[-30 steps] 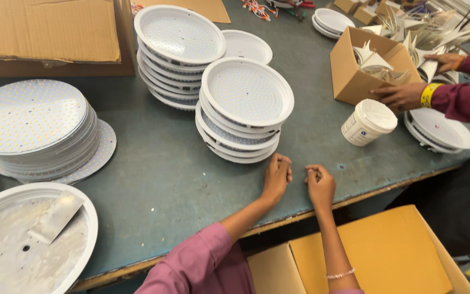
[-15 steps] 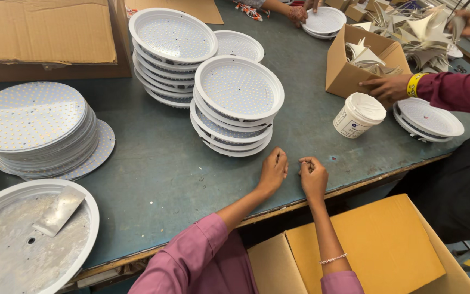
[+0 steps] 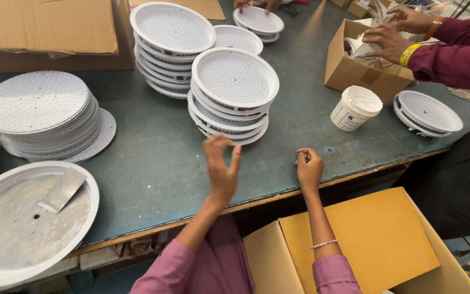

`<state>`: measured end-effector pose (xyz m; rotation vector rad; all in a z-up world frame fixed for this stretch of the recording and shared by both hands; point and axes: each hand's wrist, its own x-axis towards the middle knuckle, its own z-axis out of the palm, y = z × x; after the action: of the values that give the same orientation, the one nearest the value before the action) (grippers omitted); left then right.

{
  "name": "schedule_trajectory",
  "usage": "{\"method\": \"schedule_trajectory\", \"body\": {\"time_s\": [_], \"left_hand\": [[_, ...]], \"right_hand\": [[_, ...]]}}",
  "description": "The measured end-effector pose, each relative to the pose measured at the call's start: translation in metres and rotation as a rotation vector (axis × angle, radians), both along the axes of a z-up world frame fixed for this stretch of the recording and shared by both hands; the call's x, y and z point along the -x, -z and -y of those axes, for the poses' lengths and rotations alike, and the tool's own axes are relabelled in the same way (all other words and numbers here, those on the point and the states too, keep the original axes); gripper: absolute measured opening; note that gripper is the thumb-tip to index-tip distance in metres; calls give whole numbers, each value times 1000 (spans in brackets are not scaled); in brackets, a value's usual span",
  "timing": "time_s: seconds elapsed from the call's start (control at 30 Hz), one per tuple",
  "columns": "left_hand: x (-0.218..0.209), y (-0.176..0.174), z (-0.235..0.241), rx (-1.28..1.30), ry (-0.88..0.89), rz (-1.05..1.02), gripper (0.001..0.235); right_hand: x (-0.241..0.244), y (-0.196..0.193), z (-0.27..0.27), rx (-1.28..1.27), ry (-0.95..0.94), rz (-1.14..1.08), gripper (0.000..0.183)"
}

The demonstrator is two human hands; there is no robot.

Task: The person applies white paste from a container onto the back of a light fixture using a metal scraper, spreads the paste evenly across the surface, and then presses a circular LED component into the center.

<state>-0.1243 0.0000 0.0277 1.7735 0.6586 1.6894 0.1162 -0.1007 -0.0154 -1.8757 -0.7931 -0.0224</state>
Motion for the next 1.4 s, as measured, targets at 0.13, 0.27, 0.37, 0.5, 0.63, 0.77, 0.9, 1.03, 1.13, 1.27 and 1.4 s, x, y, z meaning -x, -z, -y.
{"method": "schedule_trajectory", "body": {"time_s": [0.13, 0.27, 0.37, 0.5, 0.63, 0.77, 0.9, 1.03, 1.13, 1.27, 1.4], "left_hand": [[21, 7, -24, 56, -124, -187, 104], [10, 15, -40, 131, -45, -289, 138], [-8, 20, -49, 174, -14, -294, 146], [-21, 21, -68, 205, -51, -245, 147], [-18, 22, -72, 154, -43, -201, 146], [-19, 24, -73, 136, -71, -200, 144], [-18, 28, -72, 152, -61, -198, 142], [-17, 30, -73, 118, -52, -192, 144], [-14, 31, -73, 86, -27, -205, 150], [-15, 33, -75, 82, -33, -222, 154], [-17, 36, -78, 99, -26, -230, 155]], "right_hand": [[-4, 6, 0, -43, -29, 43, 15], [-3, 6, 0, -45, -37, -8, 15], [0, 1, 2, -17, -26, 13, 15], [1, -1, 1, -19, -25, 30, 15], [0, -1, 1, -23, -37, 20, 14], [0, 1, 2, -25, -50, 25, 15], [-1, 3, 2, -55, -61, 45, 15], [-3, 6, 1, -29, -42, 33, 15], [-6, 9, 1, -43, -46, 57, 14], [-8, 12, -1, -53, -36, 74, 14], [-9, 13, -1, -56, -21, 129, 14]]}}
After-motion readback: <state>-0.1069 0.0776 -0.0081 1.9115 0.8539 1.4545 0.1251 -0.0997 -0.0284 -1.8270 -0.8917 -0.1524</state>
